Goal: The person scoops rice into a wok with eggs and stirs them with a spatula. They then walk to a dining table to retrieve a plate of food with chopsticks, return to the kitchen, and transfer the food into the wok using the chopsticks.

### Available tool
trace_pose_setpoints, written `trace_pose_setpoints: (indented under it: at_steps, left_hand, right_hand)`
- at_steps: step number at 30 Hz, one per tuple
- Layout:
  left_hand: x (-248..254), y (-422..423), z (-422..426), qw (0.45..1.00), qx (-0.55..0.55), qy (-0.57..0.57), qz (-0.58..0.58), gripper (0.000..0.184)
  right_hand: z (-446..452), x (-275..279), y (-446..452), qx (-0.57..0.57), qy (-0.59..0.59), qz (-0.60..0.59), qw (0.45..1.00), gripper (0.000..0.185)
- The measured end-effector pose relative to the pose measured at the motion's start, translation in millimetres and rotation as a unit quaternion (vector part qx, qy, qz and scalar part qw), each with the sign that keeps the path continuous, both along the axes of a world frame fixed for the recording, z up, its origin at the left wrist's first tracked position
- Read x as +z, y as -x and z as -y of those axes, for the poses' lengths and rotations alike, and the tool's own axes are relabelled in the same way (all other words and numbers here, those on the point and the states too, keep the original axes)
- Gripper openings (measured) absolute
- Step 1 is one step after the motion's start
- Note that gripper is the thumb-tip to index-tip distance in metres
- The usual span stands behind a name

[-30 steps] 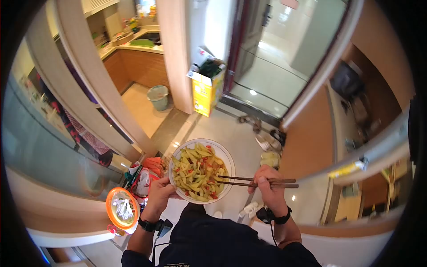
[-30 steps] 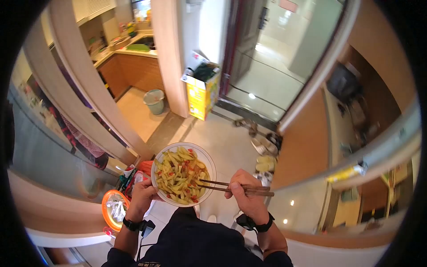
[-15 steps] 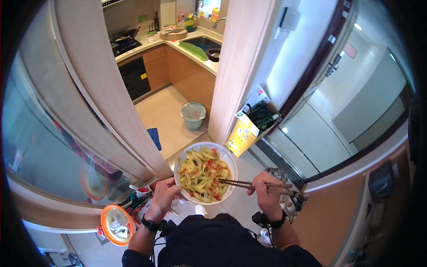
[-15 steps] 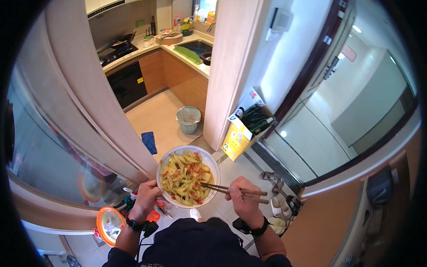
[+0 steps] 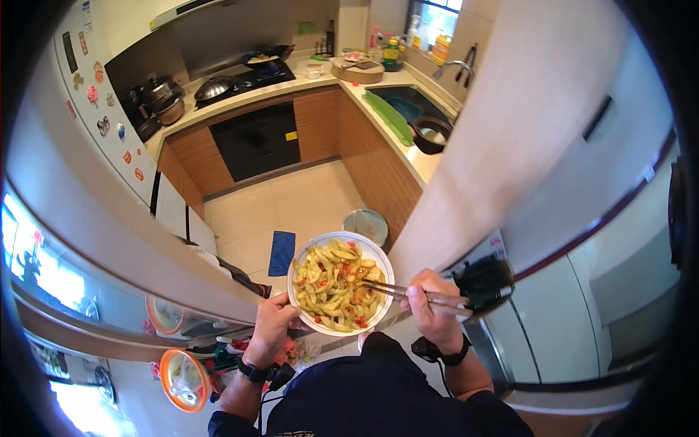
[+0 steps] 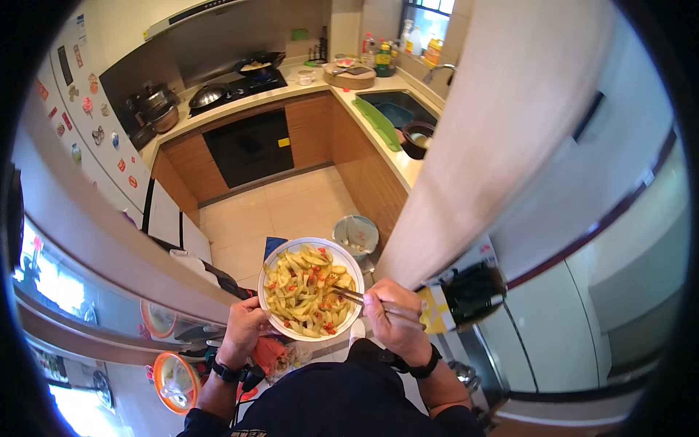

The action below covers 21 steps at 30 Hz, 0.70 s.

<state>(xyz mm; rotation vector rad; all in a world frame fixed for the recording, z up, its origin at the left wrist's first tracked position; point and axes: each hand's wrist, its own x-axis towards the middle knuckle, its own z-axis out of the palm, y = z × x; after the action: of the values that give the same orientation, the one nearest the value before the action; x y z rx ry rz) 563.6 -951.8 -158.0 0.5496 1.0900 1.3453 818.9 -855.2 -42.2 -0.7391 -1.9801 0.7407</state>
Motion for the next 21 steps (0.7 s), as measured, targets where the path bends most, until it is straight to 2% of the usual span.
trace_pose_setpoints:
  at_steps: [3, 5, 9, 13, 17, 21]
  left_hand:
    - [-8.1, 16.1, -49.0, 0.999, 0.04, 0.021, 0.006, 0.03]
    - [-7.9, 23.8, -77.1, 0.997, 0.077, 0.021, 0.017, 0.03]
    - [6.9, 34.7, -122.5, 0.987, 0.148, 0.03, 0.054, 0.028]
    - [-6.7, 59.6, -156.7, 0.983, 0.175, 0.025, 0.056, 0.028]
    - [-20.2, 82.4, -202.1, 0.975, 0.211, 0.034, 0.051, 0.033]
    - [-27.9, 118.1, -255.5, 0.969, 0.239, 0.038, 0.046, 0.032]
  right_hand:
    - [-70.4, 1.3, 24.8, 0.029, 0.032, -0.009, 0.999, 0.026]
    - [-111.0, 8.7, 38.2, 0.057, 0.106, -0.108, 0.987, 0.024]
    - [-195.4, 16.9, 63.3, 0.137, 0.182, -0.168, 0.959, 0.027]
    - [-258.5, -10.7, 102.1, 0.209, 0.253, -0.131, 0.936, 0.029]
    - [-322.8, -42.4, 150.2, 0.261, 0.258, -0.101, 0.925, 0.03]
    - [-392.5, -69.8, 212.3, 0.305, 0.277, -0.124, 0.903, 0.029]
